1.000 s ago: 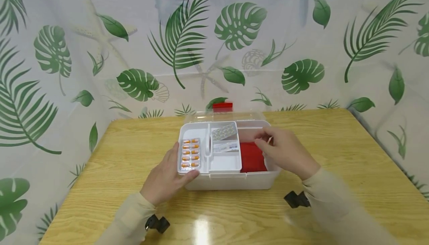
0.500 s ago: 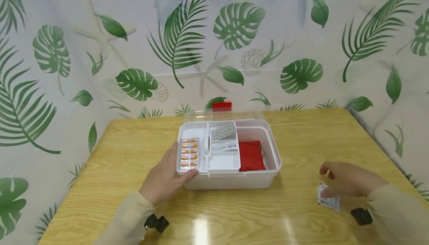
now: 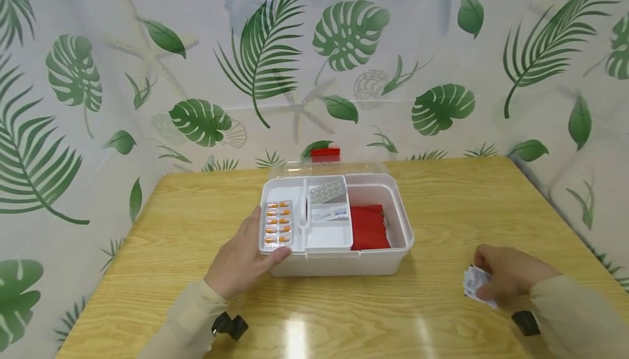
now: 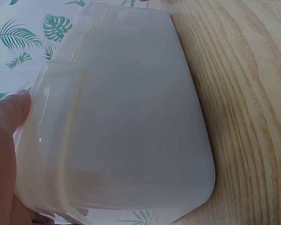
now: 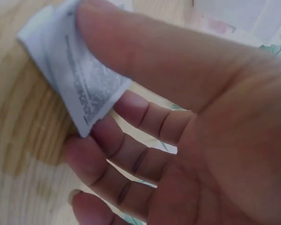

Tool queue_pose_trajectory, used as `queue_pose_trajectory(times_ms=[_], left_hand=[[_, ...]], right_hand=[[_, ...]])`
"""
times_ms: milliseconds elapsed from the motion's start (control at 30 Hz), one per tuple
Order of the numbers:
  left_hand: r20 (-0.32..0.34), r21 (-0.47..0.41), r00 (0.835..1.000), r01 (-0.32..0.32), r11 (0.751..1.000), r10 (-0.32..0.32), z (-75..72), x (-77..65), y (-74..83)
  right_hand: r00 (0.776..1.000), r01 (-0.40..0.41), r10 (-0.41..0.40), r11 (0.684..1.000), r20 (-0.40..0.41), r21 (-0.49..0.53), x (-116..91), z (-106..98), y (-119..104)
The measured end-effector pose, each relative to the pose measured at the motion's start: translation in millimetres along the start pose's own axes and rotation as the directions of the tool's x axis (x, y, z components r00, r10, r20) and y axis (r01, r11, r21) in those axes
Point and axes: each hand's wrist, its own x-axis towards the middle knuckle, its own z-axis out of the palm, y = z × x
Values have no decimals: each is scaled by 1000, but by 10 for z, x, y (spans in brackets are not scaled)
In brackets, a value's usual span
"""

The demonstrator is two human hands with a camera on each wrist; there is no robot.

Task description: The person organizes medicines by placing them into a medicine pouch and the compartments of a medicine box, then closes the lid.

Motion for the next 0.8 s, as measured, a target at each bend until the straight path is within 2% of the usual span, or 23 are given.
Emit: queue_pose_trajectory(times_ms=[233, 433, 600, 667, 800], left_hand=[[-8, 2, 1000, 9, 1000, -9, -12, 2, -18], [1, -1, 1000, 17, 1000, -17, 2, -2, -35], [6, -1, 1000, 17, 1000, -17, 10, 4, -24], [6, -5, 1000, 17, 1000, -17, 9, 7, -14], [8, -11, 1000, 17, 1000, -17, 5, 6, 0]], right_hand=[[996, 60, -62, 998, -67, -28, 123, 63, -139], [990, 69, -72, 997, -123, -30, 256, 92, -305], [974, 72, -80, 996, -212, -44, 317, 119, -372], [969, 68, -75, 997, -236, -37, 318, 118, -383], [951, 80, -61, 996, -303, 50, 297, 60, -393]])
